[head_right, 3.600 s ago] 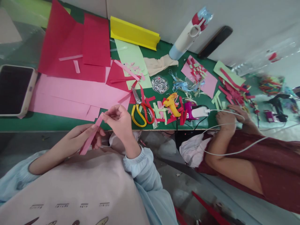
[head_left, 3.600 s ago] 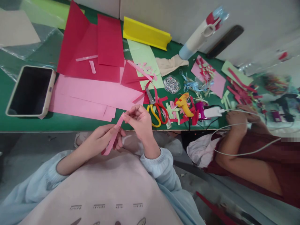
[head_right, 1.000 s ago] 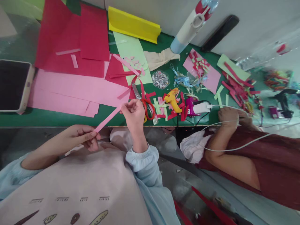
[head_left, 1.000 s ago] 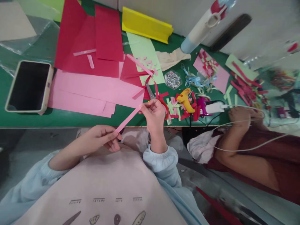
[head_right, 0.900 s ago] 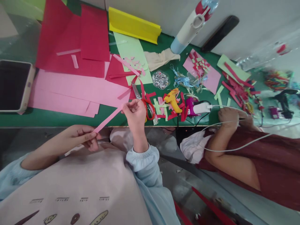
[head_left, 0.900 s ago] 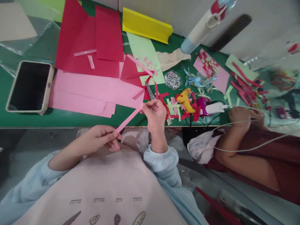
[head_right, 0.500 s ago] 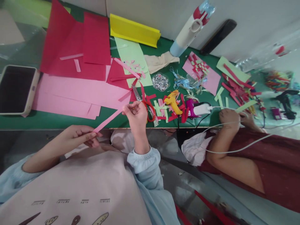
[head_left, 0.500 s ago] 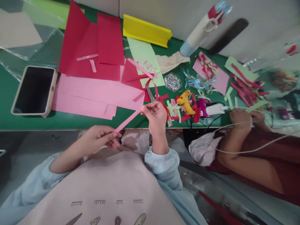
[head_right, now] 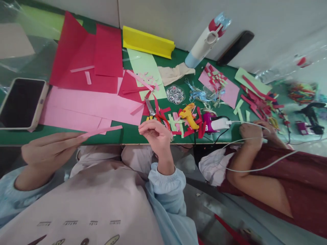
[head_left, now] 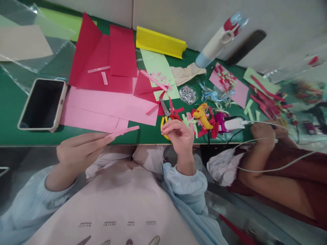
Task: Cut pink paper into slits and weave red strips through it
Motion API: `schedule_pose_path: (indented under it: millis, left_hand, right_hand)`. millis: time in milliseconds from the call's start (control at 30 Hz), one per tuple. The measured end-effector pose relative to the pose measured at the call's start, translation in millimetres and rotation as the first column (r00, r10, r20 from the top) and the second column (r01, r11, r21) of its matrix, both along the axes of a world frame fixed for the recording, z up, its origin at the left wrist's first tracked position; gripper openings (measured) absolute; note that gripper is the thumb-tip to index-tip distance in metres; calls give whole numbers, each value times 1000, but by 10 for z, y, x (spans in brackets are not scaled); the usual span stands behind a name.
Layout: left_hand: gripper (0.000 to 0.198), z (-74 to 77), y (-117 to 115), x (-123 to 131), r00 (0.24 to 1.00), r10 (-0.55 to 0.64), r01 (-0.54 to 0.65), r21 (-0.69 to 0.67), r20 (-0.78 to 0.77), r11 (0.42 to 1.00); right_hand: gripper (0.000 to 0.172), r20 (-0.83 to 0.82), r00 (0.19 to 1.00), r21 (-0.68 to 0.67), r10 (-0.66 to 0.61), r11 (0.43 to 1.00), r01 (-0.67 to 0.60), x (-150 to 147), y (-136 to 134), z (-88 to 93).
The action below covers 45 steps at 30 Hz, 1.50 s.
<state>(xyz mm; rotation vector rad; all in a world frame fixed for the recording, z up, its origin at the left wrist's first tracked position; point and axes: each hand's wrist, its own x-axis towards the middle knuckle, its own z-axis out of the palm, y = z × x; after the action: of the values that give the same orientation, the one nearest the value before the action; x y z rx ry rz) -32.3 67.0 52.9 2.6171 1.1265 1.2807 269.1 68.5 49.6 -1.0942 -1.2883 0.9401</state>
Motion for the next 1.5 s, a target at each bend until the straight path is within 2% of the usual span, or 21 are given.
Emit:
schedule_pose_path:
  millis: [67, 133, 233, 300, 333, 500, 700, 867, 1033, 1167, 1300, 1400, 1500]
  left_hand:
    - [25, -1, 2, 8, 1000, -2, 3, 25, -10, 1000]
    - [25, -24, -5, 21, 1000, 8, -8, 60, 4, 998]
    - [31, -90, -42, 46, 999, 26, -29, 77, 47, 997]
    - [33, -133, -81, 71, 997, 29, -33, 47, 77, 998]
    - [33, -149, -101, 87, 996, 16, -19, 29, 88, 999]
    - [28, -147, -172, 165, 993, -60, 63, -30, 101, 998]
    - [18, -112, -201, 165, 993, -1, 30, -241, 117, 970]
    - [18, -151, -173, 86, 983, -7, 69, -339, 182, 938]
    - [21, -81, -73, 15, 972, -24, 116, -394, 232, 912]
    - [23, 7, 103, 35, 968, -31, 140, -433, 249, 891]
    - [15, 94, 343, 128, 966, -42, 182, -557, 254, 811]
    - [21, 128, 505, 213, 979, 57, 80, -626, 196, 776]
    - [32, 134, 619, 278, 966, 195, -32, -672, 169, 740]
  right_hand:
    - [20, -53, 999, -136, -13, 991, 6, -49, -17, 4]
    - [26, -101, 995, -321, 22, 946, -54, -152, -59, 5]
    - [38, -246, 946, -517, 212, 796, -313, -402, -158, 1]
    - [45, -367, 880, -541, 302, 700, -466, -595, -217, -11]
    - [46, -410, 857, -533, 313, 680, -503, -684, -235, -21]
    - [44, -467, 877, -568, 113, 722, -395, -914, -185, -76]
    - [37, -486, 874, -598, -11, 733, -323, -886, -65, -56]
    - [35, -447, 893, -589, -59, 770, -244, -769, 11, -73]
    - [33, -397, 908, -530, -132, 841, -110, -471, 149, -49]
    - [33, -291, 954, -502, -70, 860, -90, -196, 253, 46]
    - [27, -53, 995, -525, 87, 845, -102, 20, 306, 145]
    - [20, 109, 978, -543, 179, 835, -92, 136, 365, 188]
    - [14, 162, 975, -542, 151, 839, -40, 228, 519, 204]
